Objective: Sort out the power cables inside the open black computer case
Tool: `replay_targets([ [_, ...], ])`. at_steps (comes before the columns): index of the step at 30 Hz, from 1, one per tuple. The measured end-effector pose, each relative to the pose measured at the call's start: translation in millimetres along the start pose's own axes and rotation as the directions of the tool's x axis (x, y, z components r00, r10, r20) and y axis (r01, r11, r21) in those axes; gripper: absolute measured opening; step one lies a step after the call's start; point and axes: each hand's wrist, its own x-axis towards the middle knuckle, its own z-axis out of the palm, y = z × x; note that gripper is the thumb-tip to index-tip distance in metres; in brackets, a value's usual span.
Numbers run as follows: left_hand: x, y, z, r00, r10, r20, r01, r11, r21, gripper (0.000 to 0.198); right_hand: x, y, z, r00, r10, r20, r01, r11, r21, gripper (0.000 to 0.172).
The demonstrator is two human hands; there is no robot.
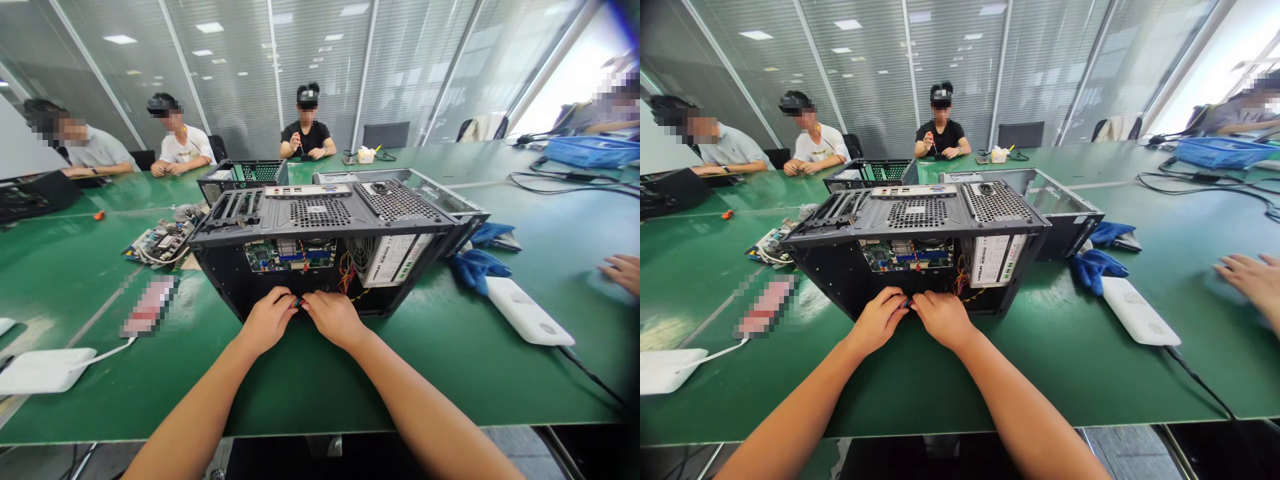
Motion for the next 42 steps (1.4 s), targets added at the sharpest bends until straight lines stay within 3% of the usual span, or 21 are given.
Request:
replay_targets([
  [5, -1.3, -1.3, 1.8, 1.0, 0.011, -0.012, -0.01, 0.996, 0.086, 0.022, 0.9, -0.7, -3.6, 0.999, 0.019, 0.048, -0.019, 1.0, 0.012, 0.028],
  [14, 1.2, 5.1, -4.0, 0.997, -0.02, 0.073, 0.028, 0.994, -0.107, 0.02, -0.9, 0.9, -1.3, 0.999, 0.031, -0.032, -0.029, 0.998, 0.053, 0.025],
  [26, 3.8, 7.3, -6.3, 0.99, -0.09, 0.104, 0.104, 0.986, -0.128, 0.03, -0.6, -1.2, -1.0, 0.995, 0.041, -0.09, -0.037, 0.998, 0.045, 0.029],
  [42, -0.3, -0.2, -1.5, 0.999, -0.016, 0.042, 0.017, 1.0, -0.011, 0.023, 1.1, -2.0, -6.9, 0.991, 0.094, 0.092, -0.102, 0.99, 0.094, 0.03],
])
